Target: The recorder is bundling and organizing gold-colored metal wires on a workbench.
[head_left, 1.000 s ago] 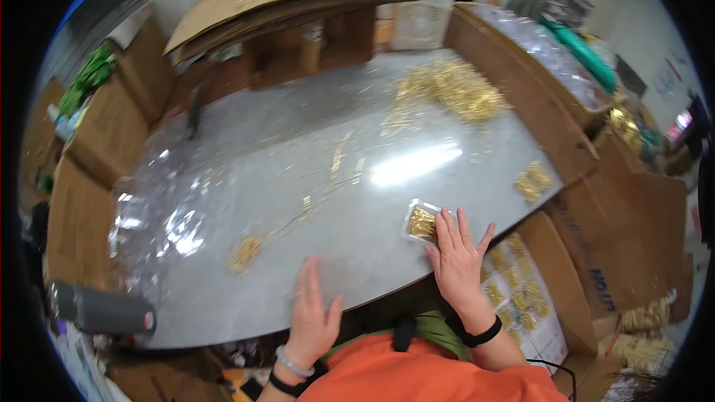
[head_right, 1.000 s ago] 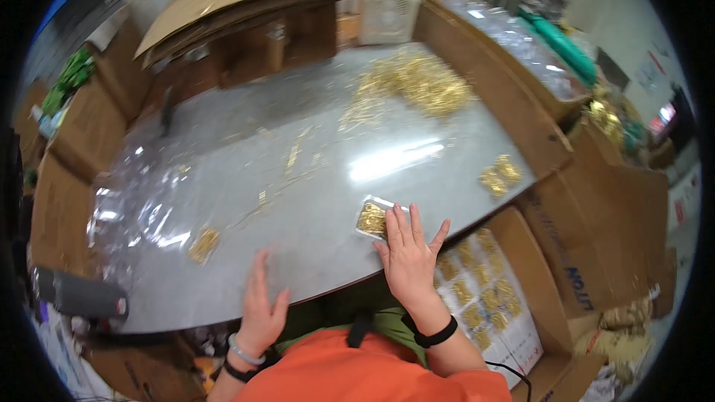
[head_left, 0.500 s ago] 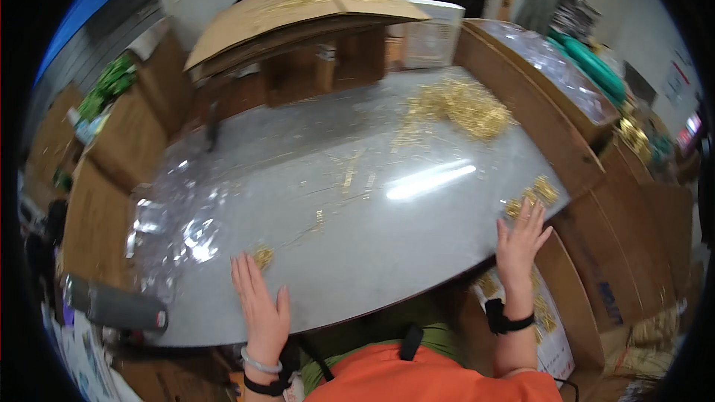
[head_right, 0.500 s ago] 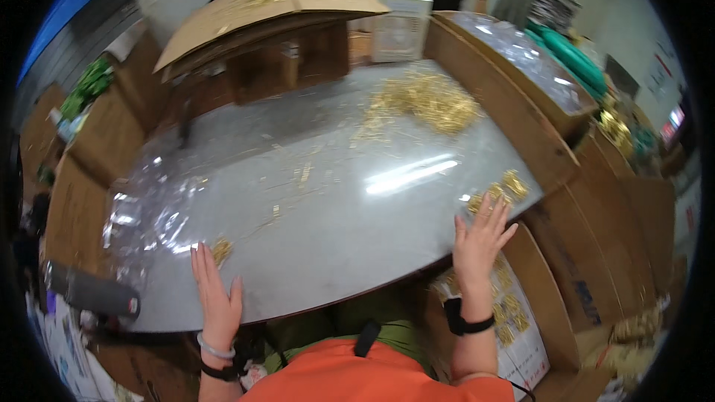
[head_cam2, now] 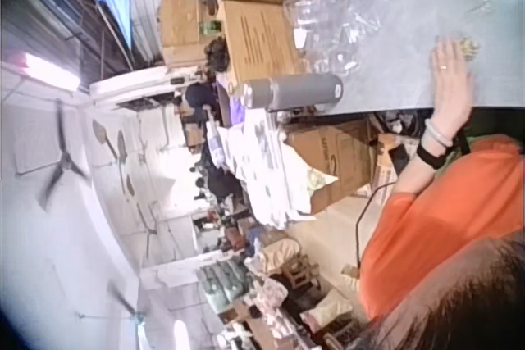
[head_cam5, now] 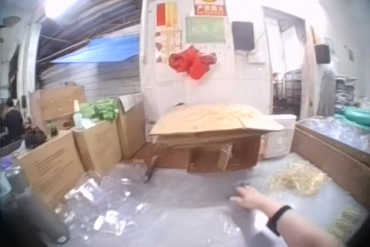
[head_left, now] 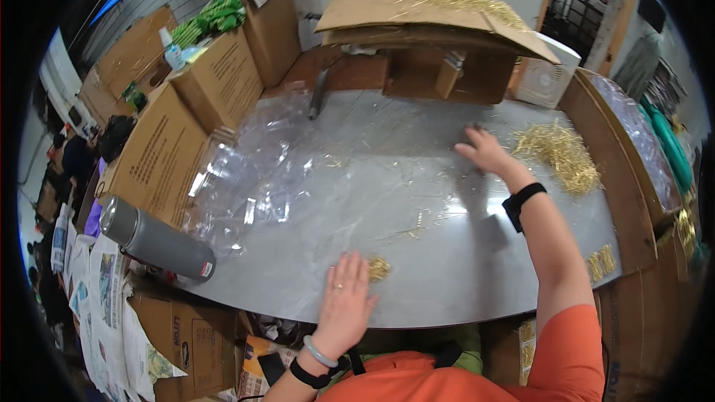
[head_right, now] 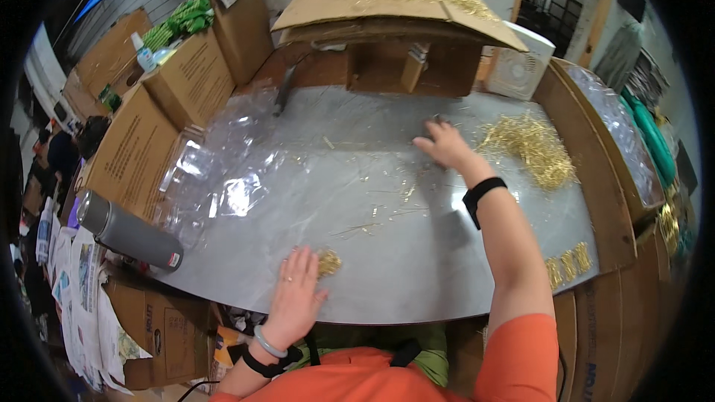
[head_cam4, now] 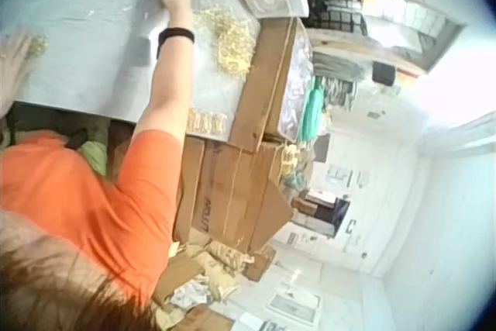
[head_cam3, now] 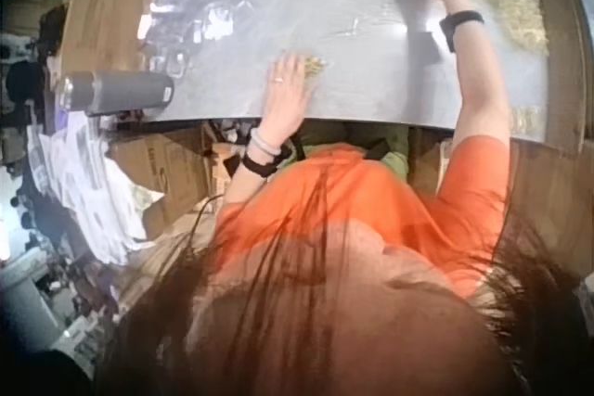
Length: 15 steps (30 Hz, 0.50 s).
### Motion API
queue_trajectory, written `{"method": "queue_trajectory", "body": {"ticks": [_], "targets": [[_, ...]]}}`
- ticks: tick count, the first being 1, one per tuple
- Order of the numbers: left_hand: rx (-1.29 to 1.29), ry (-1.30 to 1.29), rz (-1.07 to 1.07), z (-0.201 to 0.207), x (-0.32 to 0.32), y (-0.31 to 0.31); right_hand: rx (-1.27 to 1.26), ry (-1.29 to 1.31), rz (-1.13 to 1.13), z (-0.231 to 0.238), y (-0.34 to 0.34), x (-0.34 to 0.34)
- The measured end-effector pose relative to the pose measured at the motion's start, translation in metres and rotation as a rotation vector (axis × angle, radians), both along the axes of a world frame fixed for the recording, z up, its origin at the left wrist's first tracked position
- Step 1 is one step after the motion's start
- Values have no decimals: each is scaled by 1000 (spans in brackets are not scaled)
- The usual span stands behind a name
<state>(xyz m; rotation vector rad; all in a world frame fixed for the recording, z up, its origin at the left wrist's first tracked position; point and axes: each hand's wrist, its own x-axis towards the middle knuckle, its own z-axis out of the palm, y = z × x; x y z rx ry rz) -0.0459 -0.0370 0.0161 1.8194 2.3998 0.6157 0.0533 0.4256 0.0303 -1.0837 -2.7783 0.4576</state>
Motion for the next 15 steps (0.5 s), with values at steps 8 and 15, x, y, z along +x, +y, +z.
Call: {"method": "queue_trajectory", "body": {"ticks": [8,15], "targets": [[109,-77,-78,-10,4,-8,61,-161,108,-34,-24,-19],[129,-80,-105,-12,2,-14,178,-101,585,-18,-163,35]]}}
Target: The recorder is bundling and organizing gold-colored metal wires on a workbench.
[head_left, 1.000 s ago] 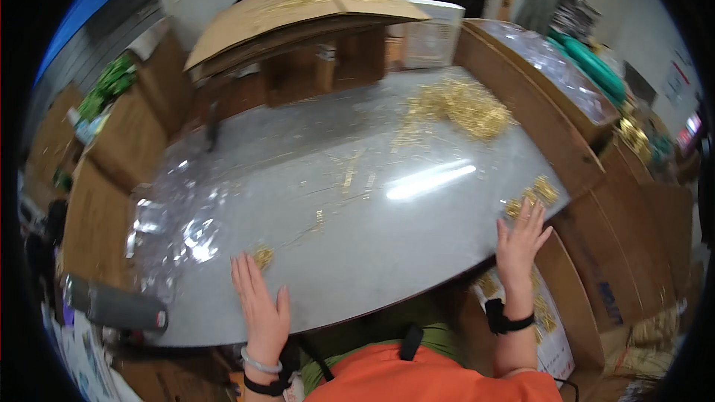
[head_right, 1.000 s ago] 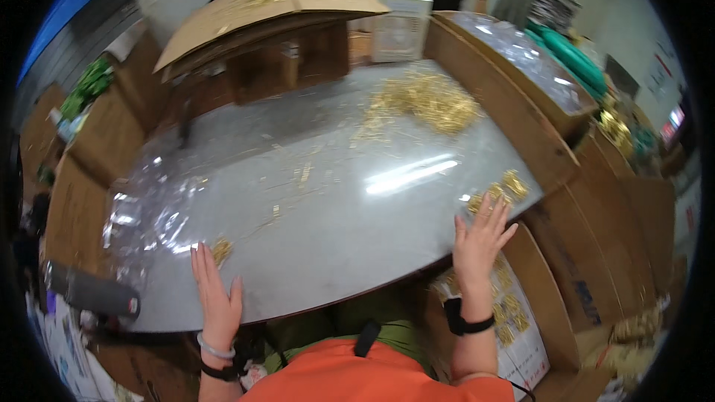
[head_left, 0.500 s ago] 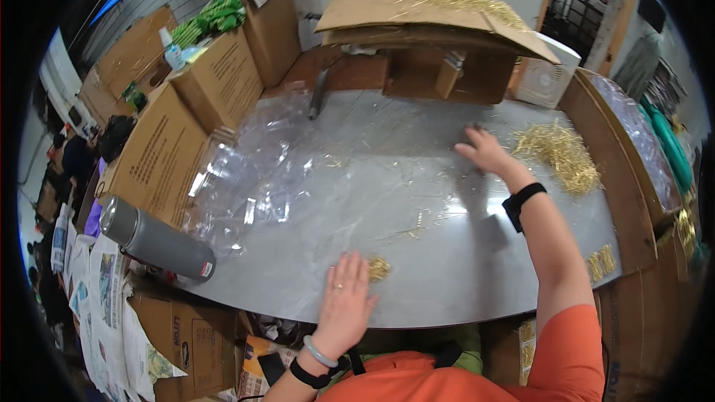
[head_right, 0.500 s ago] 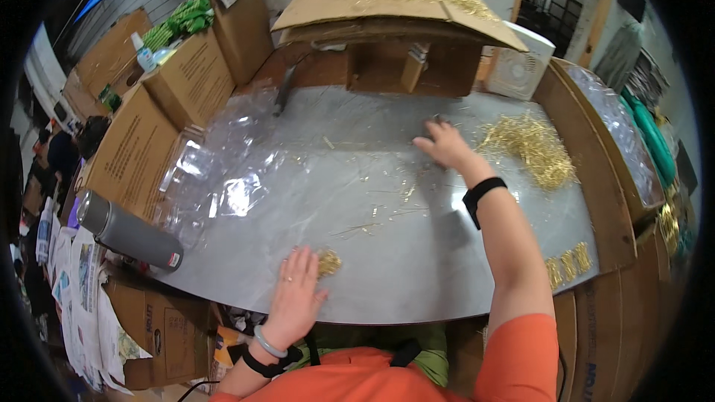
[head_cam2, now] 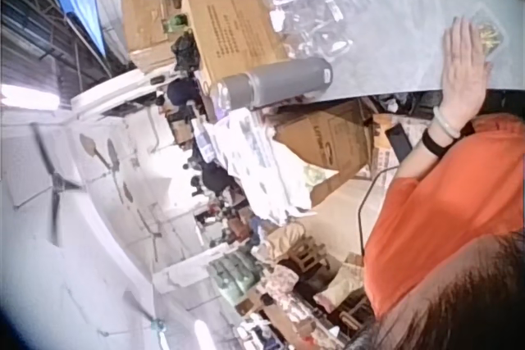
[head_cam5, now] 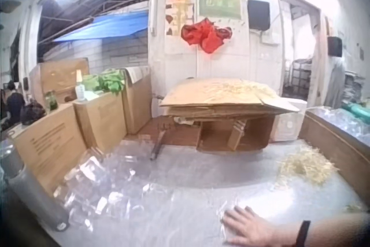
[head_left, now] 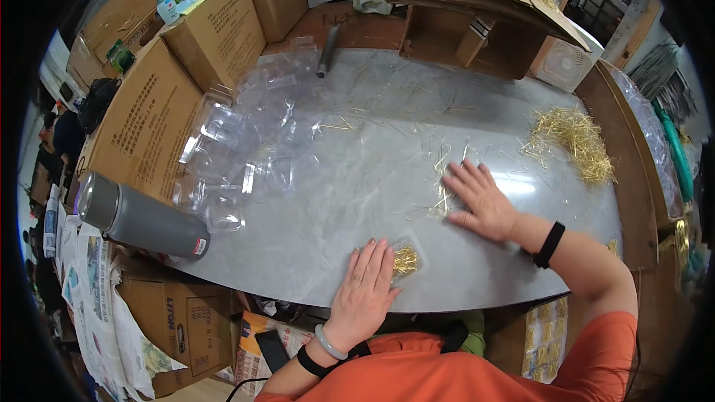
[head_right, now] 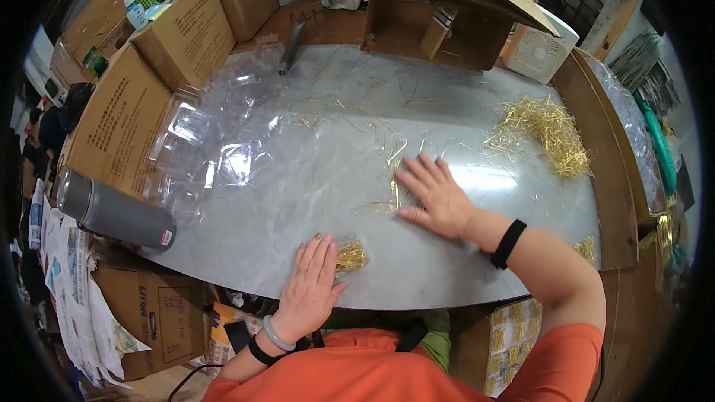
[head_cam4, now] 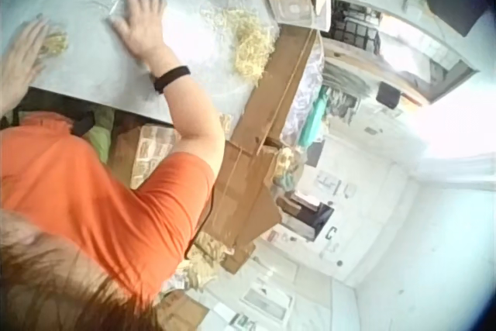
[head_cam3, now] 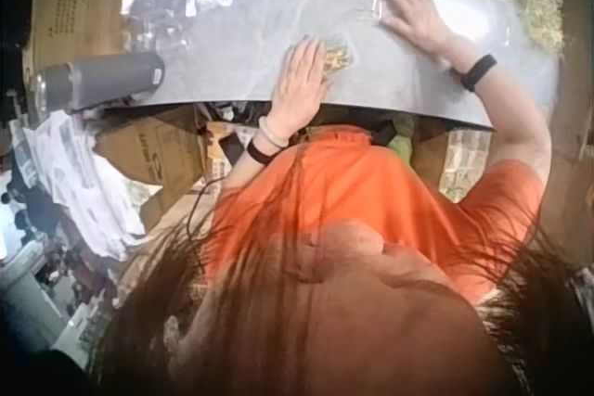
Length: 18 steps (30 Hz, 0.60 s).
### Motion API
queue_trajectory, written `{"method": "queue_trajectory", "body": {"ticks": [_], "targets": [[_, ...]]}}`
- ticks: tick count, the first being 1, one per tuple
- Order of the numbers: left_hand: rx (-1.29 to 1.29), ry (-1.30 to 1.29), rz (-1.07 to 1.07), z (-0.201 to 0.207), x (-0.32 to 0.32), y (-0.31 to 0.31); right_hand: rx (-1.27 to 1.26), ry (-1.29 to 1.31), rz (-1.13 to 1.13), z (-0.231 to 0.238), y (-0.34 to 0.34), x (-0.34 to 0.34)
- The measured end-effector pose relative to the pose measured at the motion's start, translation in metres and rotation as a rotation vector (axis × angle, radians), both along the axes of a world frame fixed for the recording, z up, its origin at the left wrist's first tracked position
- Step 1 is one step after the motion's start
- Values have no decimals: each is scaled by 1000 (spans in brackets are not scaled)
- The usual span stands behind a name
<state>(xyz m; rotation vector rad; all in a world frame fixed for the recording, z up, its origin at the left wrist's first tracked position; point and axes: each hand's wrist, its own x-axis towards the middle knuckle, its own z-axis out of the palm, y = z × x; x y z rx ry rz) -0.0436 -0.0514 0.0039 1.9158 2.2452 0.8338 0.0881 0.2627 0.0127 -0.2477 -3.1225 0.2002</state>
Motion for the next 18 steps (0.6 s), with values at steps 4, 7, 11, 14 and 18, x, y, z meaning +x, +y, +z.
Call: {"method": "queue_trajectory", "body": {"ticks": [4,7,11,14,18], "targets": [[-2,24,-14,-2,1,-2,-14,-8,47,0,-37,34],[-19,63,5,-4,-4,-1,-113,-10,65,3,-49,59],[-60,199,105,-1,-13,-3,88,-104,-24,12,-76,100],[78,170,115,8,-2,-3,27,-129,-134,9,-97,127],[176,-15,-109,-1,24,-6,-17,2,-248,3,-117,124]]}}
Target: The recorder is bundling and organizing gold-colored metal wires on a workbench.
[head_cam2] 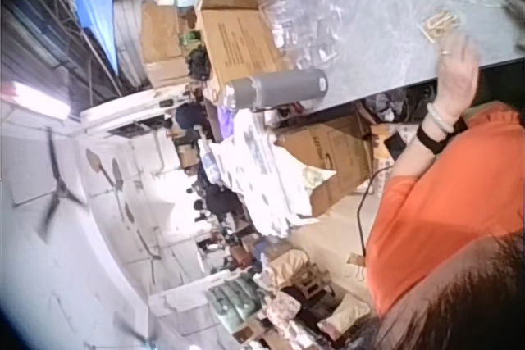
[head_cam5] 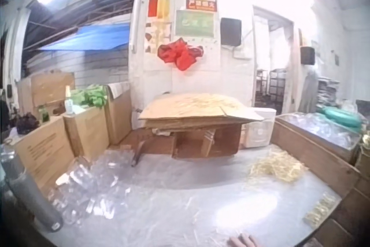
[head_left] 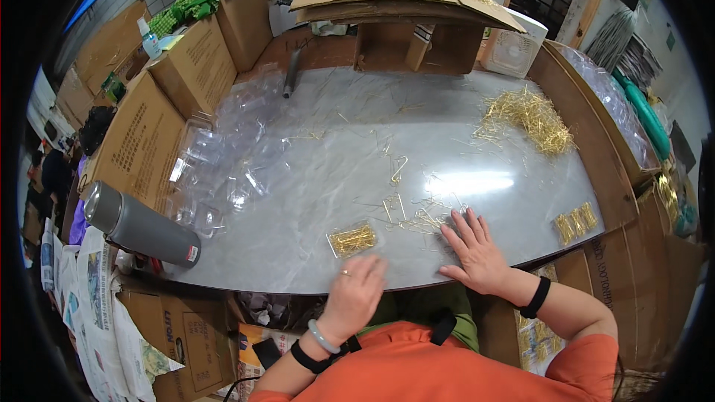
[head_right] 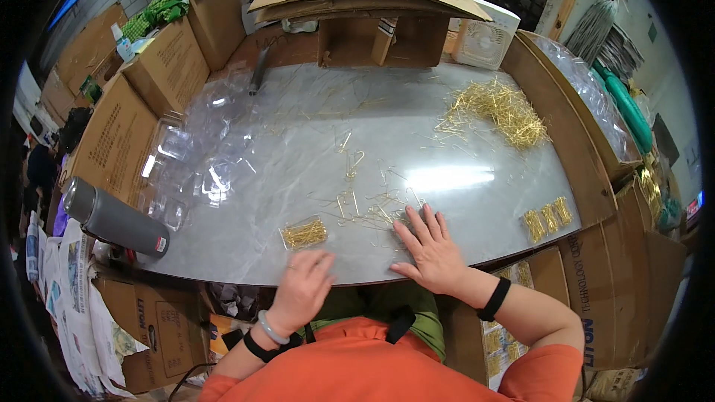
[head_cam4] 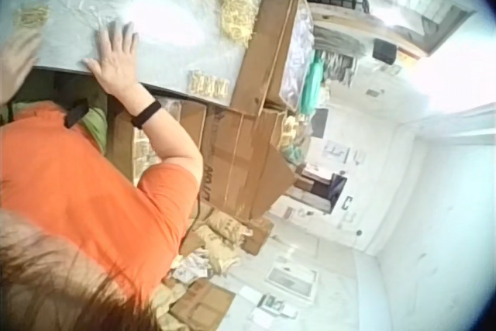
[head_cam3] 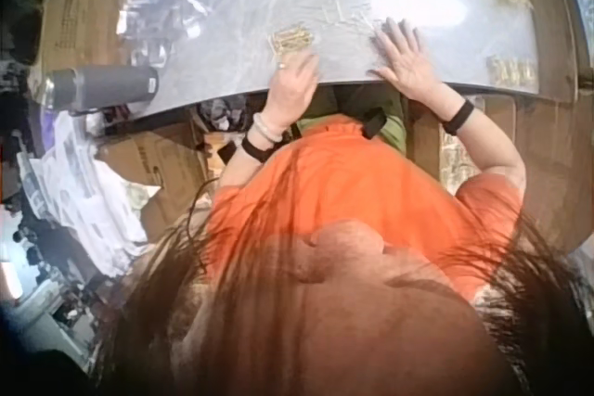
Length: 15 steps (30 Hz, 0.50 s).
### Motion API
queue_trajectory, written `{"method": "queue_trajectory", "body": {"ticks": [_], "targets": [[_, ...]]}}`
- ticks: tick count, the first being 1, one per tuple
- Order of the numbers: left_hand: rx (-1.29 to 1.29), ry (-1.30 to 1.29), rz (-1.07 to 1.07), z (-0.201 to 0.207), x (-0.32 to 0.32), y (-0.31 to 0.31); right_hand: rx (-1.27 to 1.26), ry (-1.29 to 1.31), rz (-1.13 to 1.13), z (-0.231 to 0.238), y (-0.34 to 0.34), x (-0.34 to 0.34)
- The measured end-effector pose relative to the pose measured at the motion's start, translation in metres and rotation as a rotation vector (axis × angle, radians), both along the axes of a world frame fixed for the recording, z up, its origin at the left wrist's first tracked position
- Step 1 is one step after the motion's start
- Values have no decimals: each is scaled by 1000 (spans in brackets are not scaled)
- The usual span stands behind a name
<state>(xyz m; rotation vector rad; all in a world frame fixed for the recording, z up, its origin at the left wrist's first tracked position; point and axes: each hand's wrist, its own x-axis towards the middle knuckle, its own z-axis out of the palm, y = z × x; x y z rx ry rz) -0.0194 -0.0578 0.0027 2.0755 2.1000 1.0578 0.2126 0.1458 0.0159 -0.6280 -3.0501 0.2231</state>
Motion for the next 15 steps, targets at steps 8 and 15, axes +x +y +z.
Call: {"method": "queue_trajectory", "body": {"ticks": [8,15], "targets": [[-122,67,26,0,30,49,-165,303,15,-6,42,-22],[-177,116,127,-1,65,83,59,118,-24,3,111,-57]]}}
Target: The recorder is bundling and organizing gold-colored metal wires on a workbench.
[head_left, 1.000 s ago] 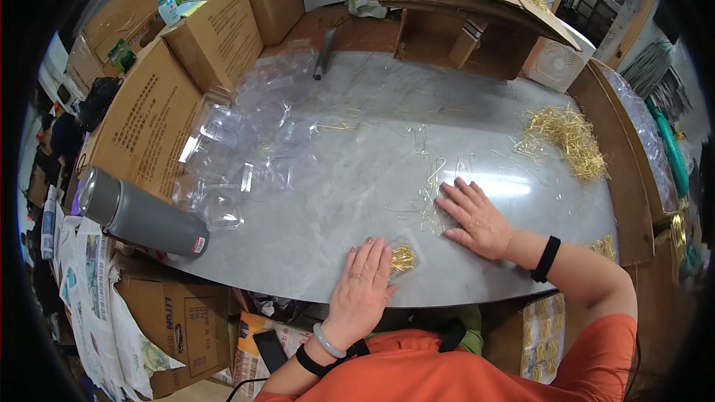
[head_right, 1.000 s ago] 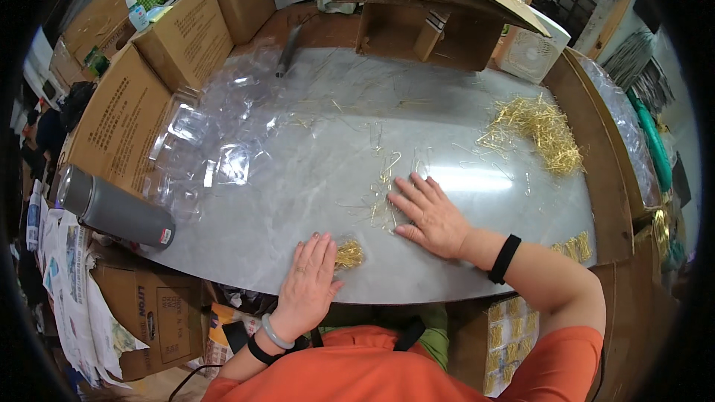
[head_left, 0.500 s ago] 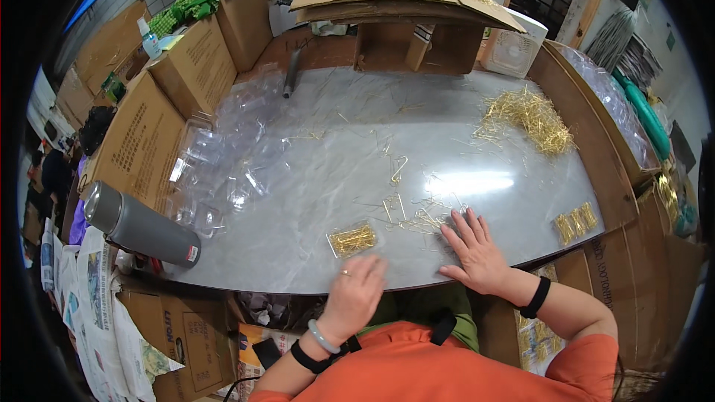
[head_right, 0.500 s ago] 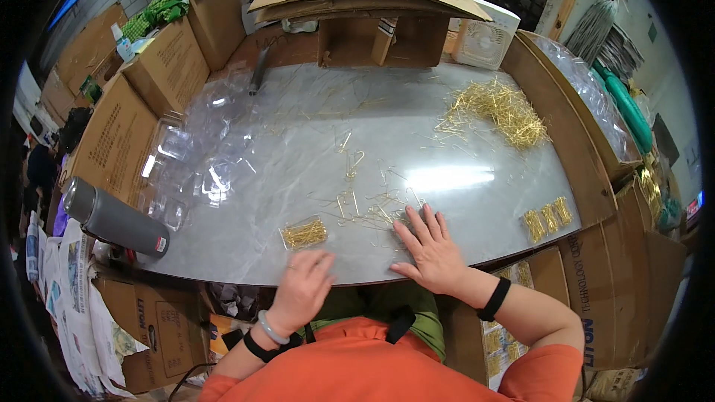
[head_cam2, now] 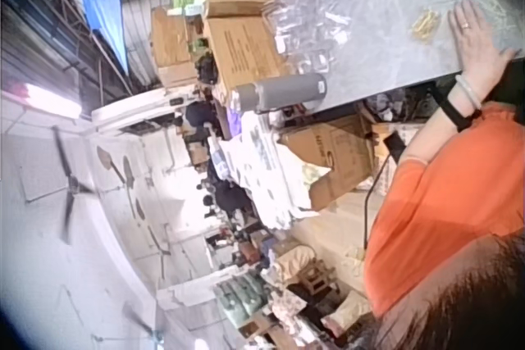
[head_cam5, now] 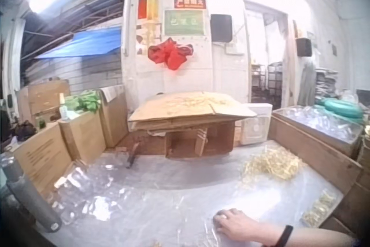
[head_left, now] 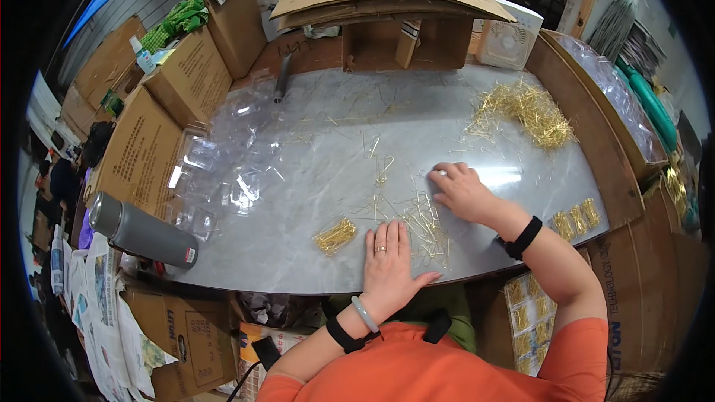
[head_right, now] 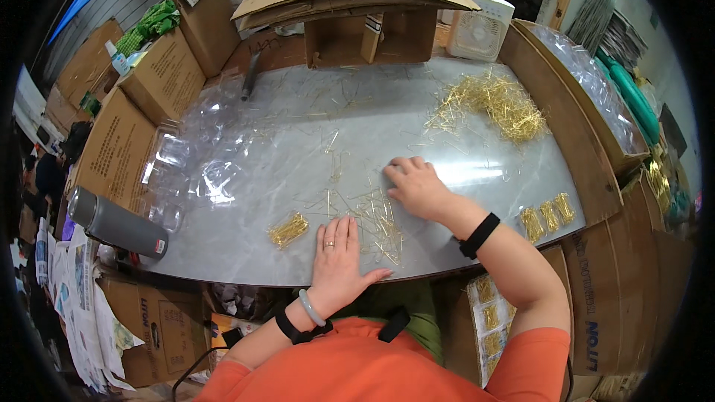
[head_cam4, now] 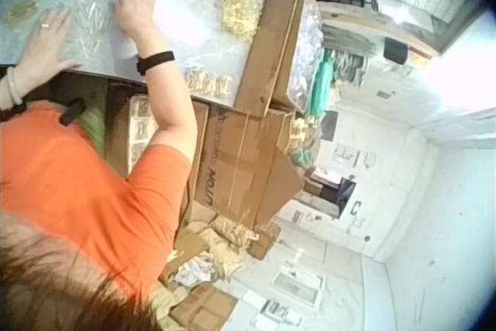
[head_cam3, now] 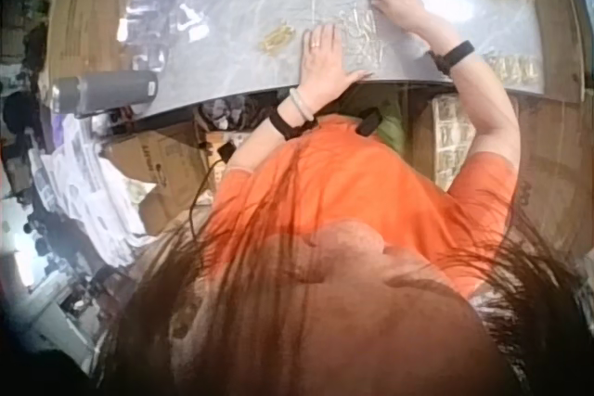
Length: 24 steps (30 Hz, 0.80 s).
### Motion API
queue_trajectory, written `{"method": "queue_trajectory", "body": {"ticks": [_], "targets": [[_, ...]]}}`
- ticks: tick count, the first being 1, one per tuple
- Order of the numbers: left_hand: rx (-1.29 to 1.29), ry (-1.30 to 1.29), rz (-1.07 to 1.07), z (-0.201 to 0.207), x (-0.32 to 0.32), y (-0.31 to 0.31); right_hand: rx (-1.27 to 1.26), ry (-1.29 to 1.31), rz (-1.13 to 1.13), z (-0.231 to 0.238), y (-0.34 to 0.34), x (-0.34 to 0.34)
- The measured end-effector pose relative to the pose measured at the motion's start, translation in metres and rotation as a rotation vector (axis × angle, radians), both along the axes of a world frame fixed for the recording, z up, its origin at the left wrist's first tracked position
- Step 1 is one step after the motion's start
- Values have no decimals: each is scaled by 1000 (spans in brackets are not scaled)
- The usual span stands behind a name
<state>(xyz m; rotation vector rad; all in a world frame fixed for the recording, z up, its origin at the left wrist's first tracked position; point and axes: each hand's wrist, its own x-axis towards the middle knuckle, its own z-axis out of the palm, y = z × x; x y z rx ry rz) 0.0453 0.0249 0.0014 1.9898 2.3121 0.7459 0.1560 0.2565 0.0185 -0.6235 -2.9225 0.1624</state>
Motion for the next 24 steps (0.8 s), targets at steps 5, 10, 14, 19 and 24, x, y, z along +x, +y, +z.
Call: {"method": "queue_trajectory", "body": {"ticks": [5,10,14,19,24], "targets": [[-15,-6,14,3,5,12,-70,-44,348,6,-13,-8],[46,-29,-103,-15,-14,8,-166,-183,564,38,-10,28],[18,-69,-249,-18,-29,1,-160,-150,416,45,-36,51],[10,-147,-308,2,-21,1,-159,9,151,23,-69,54],[-1,-139,-263,-2,-20,0,-195,-46,63,37,-76,50]]}}
